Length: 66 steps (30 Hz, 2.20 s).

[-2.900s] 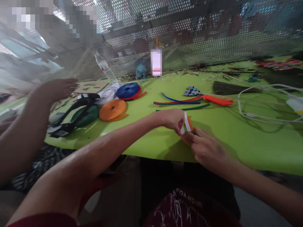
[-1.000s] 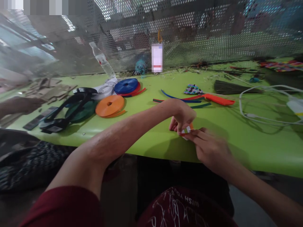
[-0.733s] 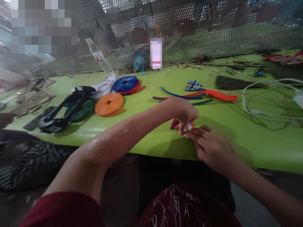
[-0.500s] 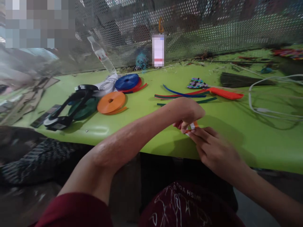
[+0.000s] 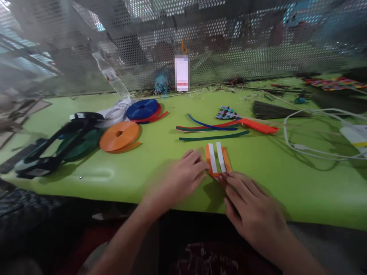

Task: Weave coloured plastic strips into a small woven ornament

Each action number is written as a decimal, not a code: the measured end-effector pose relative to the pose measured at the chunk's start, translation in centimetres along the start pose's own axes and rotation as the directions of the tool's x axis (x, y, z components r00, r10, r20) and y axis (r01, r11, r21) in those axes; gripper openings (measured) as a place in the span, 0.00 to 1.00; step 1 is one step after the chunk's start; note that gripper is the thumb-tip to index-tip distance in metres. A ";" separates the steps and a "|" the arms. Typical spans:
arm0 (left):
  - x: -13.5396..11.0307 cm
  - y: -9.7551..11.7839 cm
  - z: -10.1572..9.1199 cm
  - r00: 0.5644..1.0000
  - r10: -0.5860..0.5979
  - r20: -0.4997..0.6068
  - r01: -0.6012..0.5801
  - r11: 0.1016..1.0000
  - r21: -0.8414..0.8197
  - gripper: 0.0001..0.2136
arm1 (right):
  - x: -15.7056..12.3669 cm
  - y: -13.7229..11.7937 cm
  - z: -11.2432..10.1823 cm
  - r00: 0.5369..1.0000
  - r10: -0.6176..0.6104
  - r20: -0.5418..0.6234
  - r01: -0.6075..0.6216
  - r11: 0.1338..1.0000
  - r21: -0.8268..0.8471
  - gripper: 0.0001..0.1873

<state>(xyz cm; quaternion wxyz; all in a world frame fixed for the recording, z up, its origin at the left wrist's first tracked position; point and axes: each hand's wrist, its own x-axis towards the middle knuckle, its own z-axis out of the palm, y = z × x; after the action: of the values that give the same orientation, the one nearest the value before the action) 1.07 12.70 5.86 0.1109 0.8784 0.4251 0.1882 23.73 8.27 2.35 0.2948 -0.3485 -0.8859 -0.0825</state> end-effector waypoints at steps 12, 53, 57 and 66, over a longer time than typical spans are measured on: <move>-4.2 2.8 5.0 0.968 0.047 -0.245 -0.034 0.998 0.057 0.20 | -0.5 -0.4 0.2 0.996 0.088 -0.022 -0.089 0.995 -0.047 0.18; -3.8 4.9 6.5 0.864 -0.044 -0.501 0.059 0.998 0.013 0.21 | -1.8 -0.7 0.2 0.992 0.124 -0.028 -0.122 0.991 0.061 0.25; -3.9 4.8 6.4 0.849 -0.068 -0.524 0.046 0.997 -0.055 0.19 | -1.8 0.2 -0.2 0.987 0.157 -0.025 -0.151 0.977 0.150 0.34; -3.4 4.6 7.2 0.823 -0.040 -0.566 0.038 0.999 -0.016 0.17 | 2.9 11.9 -4.5 0.976 0.210 -0.051 -0.205 0.974 0.101 0.11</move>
<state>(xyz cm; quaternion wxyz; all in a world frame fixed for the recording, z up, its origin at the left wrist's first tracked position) 5.48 6.93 0.17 -0.0147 0.7739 0.4565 0.4388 32.02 17.20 6.99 0.3451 -0.4220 -0.8381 -0.0195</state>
